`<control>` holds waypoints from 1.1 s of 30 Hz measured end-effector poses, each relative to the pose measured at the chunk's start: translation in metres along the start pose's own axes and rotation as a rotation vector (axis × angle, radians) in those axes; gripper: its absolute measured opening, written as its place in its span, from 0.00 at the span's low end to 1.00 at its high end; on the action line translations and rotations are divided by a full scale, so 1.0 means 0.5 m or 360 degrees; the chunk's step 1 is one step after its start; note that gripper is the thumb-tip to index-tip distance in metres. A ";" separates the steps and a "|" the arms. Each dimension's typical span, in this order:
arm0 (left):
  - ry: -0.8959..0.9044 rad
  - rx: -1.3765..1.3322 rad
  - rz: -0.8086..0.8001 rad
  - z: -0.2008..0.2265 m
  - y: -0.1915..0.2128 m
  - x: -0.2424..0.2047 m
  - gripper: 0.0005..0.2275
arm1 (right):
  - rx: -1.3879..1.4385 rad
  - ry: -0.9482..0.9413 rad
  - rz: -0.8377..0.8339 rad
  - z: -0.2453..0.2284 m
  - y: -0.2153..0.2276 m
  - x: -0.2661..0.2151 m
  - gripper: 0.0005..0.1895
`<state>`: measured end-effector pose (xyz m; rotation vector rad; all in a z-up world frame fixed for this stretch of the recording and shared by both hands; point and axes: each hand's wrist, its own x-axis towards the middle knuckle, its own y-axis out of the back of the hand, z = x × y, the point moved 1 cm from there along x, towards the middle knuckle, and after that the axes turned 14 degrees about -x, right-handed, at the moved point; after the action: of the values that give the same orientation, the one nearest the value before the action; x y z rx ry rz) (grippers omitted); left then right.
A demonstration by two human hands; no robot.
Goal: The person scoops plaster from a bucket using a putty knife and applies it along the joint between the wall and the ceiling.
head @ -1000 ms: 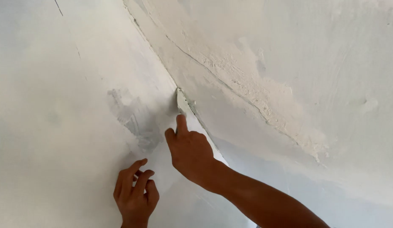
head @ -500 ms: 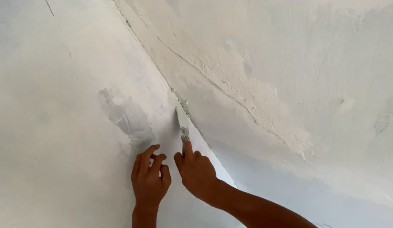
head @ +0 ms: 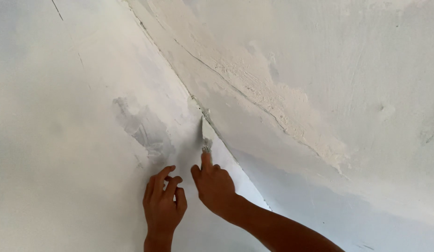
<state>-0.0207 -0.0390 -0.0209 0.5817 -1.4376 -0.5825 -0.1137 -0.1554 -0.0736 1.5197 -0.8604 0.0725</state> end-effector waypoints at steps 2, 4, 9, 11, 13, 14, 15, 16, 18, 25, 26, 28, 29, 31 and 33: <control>0.0023 -0.0015 0.0008 -0.008 0.000 -0.012 0.06 | 0.0025 0.0014 0.0037 0.024 -0.019 -0.042 0.13; 0.0046 -0.0040 0.0022 -0.015 -0.007 -0.017 0.06 | 0.0039 0.0027 0.0074 0.047 -0.031 -0.069 0.13; -0.0012 -0.0036 0.0020 0.002 -0.011 -0.004 0.07 | 0.0134 -0.0155 0.0002 0.060 -0.042 -0.067 0.12; 0.0025 -0.0043 0.0002 -0.004 -0.024 -0.010 0.07 | 0.0175 -0.0140 0.0031 0.053 -0.032 -0.045 0.12; 0.0064 -0.0039 -0.0033 -0.002 -0.022 -0.010 0.07 | 0.0235 -0.0128 0.0057 0.047 -0.027 -0.035 0.11; 0.0056 -0.0051 -0.0021 0.004 -0.020 -0.010 0.07 | 0.0255 -0.0105 0.0009 0.049 -0.028 -0.037 0.11; 0.0048 -0.0063 -0.0009 0.011 -0.018 -0.010 0.07 | 0.0275 -0.0082 -0.0039 0.050 -0.029 -0.040 0.10; 0.0045 -0.0061 -0.0010 0.006 -0.017 -0.015 0.07 | 0.0277 -0.0083 -0.0036 0.068 -0.031 -0.056 0.10; 0.0069 -0.0096 -0.0002 -0.001 -0.020 -0.026 0.07 | 0.0404 -0.0058 0.0063 0.106 -0.032 -0.088 0.11; 0.0017 -0.0075 0.0021 -0.017 -0.033 -0.038 0.06 | 0.0828 -0.0041 0.0560 0.168 0.026 -0.099 0.13; 0.0018 -0.0093 0.0030 -0.012 -0.031 -0.039 0.06 | 0.0876 -0.0078 0.0577 0.173 0.040 -0.085 0.13; 0.0021 -0.0104 0.0042 -0.009 -0.028 -0.042 0.06 | 0.0928 -0.0110 0.0594 0.182 0.071 -0.054 0.14; 0.0024 -0.0098 0.0048 -0.010 -0.026 -0.044 0.06 | 0.0933 -0.0122 0.0624 0.186 0.089 -0.038 0.13; 0.0034 -0.0087 0.0063 -0.014 -0.024 -0.047 0.05 | 0.0940 -0.0121 0.0650 0.199 0.124 -0.008 0.12; 0.0090 -0.0087 0.0026 -0.019 -0.021 -0.055 0.06 | 0.0877 -0.0089 0.0718 0.211 0.156 0.009 0.10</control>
<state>-0.0128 -0.0276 -0.0485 0.5387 -1.3681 -0.5865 -0.1994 -0.2419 -0.0246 1.8063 -1.2870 0.6442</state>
